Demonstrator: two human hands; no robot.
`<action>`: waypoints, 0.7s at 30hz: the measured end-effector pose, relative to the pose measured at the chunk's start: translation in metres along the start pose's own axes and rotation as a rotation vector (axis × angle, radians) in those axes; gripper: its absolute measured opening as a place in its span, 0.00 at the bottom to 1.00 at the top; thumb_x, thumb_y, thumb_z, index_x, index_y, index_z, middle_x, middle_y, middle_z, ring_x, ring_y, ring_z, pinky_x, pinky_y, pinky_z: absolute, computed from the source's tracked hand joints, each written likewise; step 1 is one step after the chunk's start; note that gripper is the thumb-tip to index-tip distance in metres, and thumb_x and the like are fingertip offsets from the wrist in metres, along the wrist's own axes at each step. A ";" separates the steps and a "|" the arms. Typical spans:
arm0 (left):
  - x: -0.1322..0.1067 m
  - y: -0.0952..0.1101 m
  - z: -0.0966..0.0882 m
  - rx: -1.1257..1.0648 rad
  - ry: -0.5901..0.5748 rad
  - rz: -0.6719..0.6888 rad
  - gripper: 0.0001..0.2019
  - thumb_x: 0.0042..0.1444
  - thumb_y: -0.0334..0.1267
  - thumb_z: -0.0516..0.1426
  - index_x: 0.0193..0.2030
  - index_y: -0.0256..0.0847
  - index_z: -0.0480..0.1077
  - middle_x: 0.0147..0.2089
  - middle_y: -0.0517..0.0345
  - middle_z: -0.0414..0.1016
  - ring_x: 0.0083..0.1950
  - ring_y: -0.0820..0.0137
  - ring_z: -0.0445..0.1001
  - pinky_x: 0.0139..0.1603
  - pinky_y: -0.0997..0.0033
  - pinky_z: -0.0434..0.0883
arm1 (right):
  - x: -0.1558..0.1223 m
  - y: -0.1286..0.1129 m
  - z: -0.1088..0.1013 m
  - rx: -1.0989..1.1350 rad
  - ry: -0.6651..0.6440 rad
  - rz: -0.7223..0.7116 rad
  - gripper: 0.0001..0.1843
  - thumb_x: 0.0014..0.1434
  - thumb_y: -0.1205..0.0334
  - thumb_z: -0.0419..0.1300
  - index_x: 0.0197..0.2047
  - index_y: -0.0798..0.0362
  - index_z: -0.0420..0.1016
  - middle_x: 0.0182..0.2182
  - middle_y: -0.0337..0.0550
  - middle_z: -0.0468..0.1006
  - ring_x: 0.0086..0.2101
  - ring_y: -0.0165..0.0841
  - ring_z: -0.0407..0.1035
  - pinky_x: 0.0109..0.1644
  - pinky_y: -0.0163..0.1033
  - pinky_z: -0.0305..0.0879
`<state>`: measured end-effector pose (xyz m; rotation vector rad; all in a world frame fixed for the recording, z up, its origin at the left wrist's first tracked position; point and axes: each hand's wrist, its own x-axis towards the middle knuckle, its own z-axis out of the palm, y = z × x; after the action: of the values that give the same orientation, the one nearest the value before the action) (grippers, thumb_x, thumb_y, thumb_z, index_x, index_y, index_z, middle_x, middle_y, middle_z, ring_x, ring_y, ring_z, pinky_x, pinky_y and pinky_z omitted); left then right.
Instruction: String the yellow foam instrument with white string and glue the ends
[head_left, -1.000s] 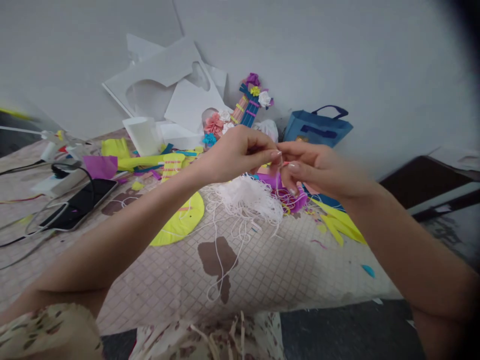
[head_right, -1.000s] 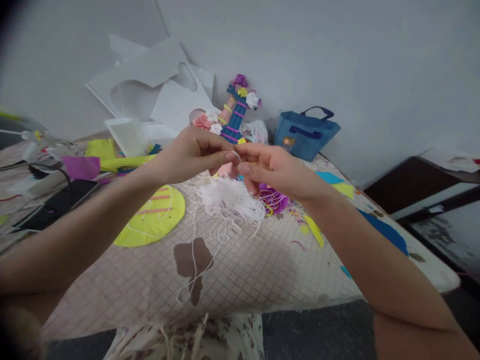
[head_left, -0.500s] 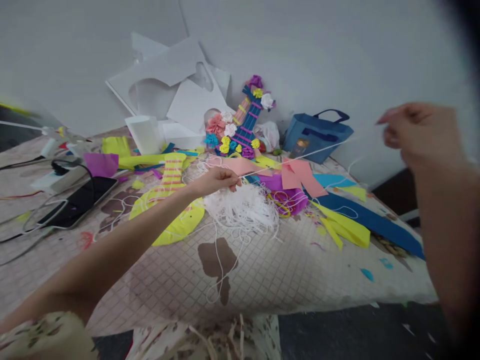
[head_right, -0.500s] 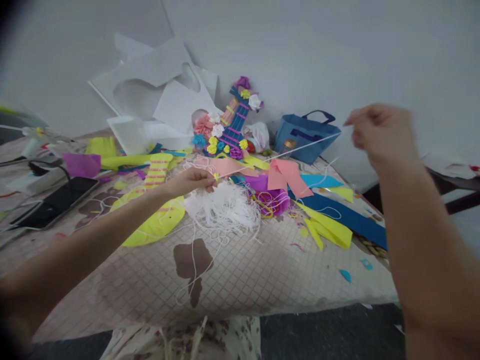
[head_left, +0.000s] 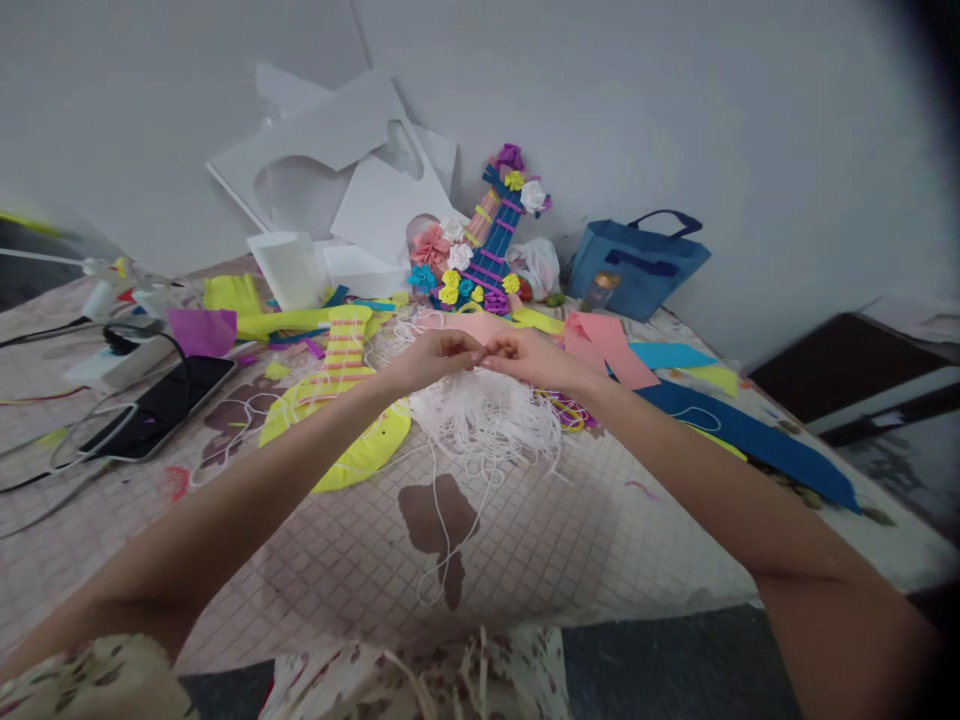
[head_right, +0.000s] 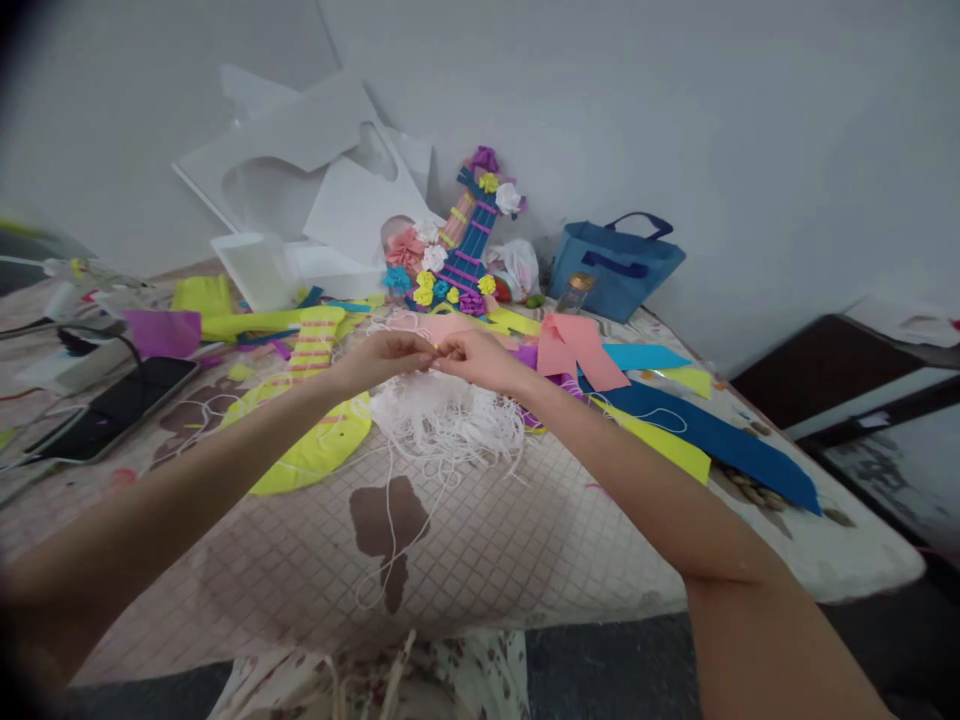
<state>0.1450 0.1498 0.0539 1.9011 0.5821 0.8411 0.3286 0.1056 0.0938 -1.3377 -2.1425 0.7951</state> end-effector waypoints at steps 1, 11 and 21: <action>-0.002 -0.003 0.001 0.007 -0.004 0.004 0.08 0.47 0.36 0.61 0.35 0.37 0.71 0.33 0.53 0.75 0.32 0.72 0.73 0.31 0.74 0.67 | 0.003 0.002 -0.002 -0.040 0.047 -0.007 0.10 0.57 0.61 0.58 0.27 0.56 0.69 0.19 0.34 0.61 0.20 0.22 0.53 0.21 0.31 0.47; -0.017 -0.016 0.009 0.262 0.117 0.029 0.12 0.46 0.37 0.62 0.37 0.37 0.69 0.37 0.54 0.74 0.33 0.72 0.72 0.30 0.75 0.67 | 0.005 0.014 0.001 0.281 0.110 0.064 0.07 0.59 0.58 0.56 0.35 0.54 0.67 0.18 0.31 0.59 0.18 0.23 0.52 0.21 0.32 0.48; -0.026 -0.011 0.015 0.446 0.233 0.206 0.00 0.52 0.31 0.58 0.31 0.38 0.69 0.32 0.56 0.74 0.32 0.73 0.70 0.33 0.73 0.67 | 0.001 0.012 -0.010 -0.228 0.057 -0.049 0.09 0.54 0.61 0.59 0.25 0.56 0.68 0.19 0.34 0.61 0.23 0.25 0.53 0.28 0.34 0.46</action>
<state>0.1387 0.1277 0.0310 2.3118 0.7741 1.1497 0.3428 0.1130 0.0926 -1.3950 -2.2642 0.4988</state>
